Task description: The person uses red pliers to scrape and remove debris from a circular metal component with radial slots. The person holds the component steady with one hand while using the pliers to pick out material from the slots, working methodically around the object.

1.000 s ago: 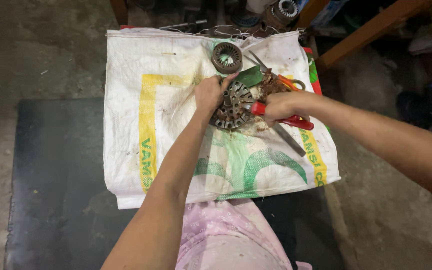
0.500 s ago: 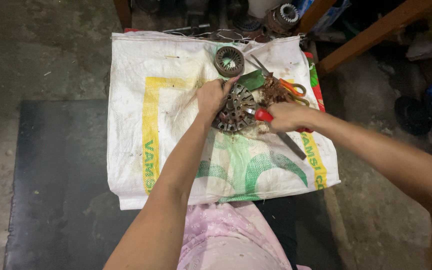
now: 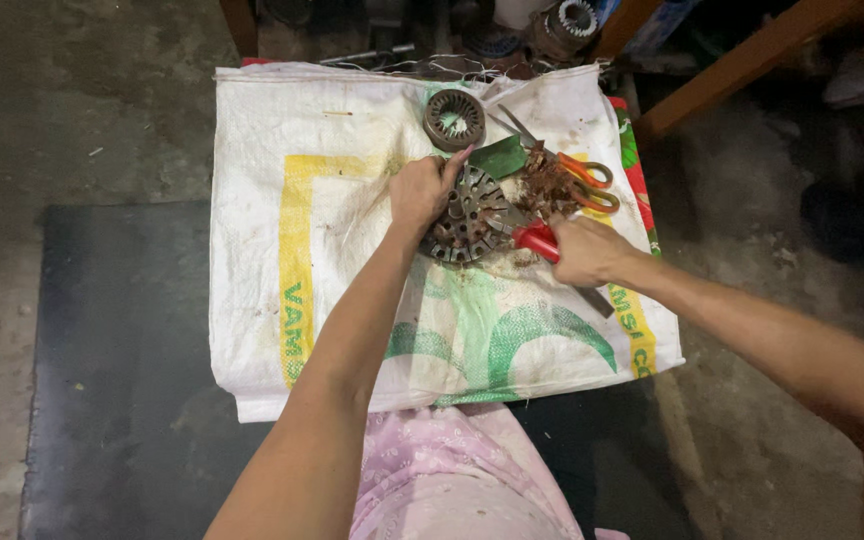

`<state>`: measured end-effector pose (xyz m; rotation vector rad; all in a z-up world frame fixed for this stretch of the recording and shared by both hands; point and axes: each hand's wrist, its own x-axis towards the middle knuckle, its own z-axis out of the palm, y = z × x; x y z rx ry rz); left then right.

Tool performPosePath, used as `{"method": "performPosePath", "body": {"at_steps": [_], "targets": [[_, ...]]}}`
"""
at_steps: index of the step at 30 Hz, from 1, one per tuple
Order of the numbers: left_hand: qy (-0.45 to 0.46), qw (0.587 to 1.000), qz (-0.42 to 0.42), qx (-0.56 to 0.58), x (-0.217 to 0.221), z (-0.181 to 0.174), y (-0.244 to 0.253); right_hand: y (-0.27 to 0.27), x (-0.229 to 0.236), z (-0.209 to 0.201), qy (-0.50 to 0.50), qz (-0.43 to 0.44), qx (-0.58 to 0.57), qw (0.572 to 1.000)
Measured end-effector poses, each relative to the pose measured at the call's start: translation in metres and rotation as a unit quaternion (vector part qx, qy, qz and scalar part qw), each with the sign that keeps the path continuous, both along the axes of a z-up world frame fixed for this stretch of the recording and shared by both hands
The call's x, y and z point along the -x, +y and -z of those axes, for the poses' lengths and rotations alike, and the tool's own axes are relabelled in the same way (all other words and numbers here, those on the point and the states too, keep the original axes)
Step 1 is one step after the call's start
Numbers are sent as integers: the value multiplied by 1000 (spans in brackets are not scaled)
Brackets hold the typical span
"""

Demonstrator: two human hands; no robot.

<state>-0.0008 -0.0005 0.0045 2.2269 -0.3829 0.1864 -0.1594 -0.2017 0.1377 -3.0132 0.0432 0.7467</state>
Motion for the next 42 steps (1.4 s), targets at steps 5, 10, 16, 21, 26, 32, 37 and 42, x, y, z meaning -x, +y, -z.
{"method": "performPosePath", "body": {"at_steps": [5, 10, 16, 21, 26, 32, 37, 42], "targets": [[10, 1000, 1, -10, -1, -4, -1, -10, 12, 15, -128, -76, 24, 989], [33, 999, 10, -18, 2, -10, 2, -18, 17, 41, -267, -120, 44, 955], [34, 999, 15, -18, 0, -13, 1, -18, 30, 63, -395, -142, 43, 906], [4, 1000, -2, -9, 3, -7, -1, -16, 33, 57, -406, -150, 85, 897], [3, 1000, -4, -9, 5, -5, 1, -8, 42, 36, -307, -126, 27, 943], [-4, 1000, 0, -1, 1, 1, -1, -1, 41, 7, -181, -138, 96, 969], [-21, 1000, -8, -11, -1, 2, 0, -11, 35, -5, -28, 6, -46, 999], [3, 1000, 2, 8, 1, 3, -1, -31, 25, 6, 98, 187, -314, 926]]}}
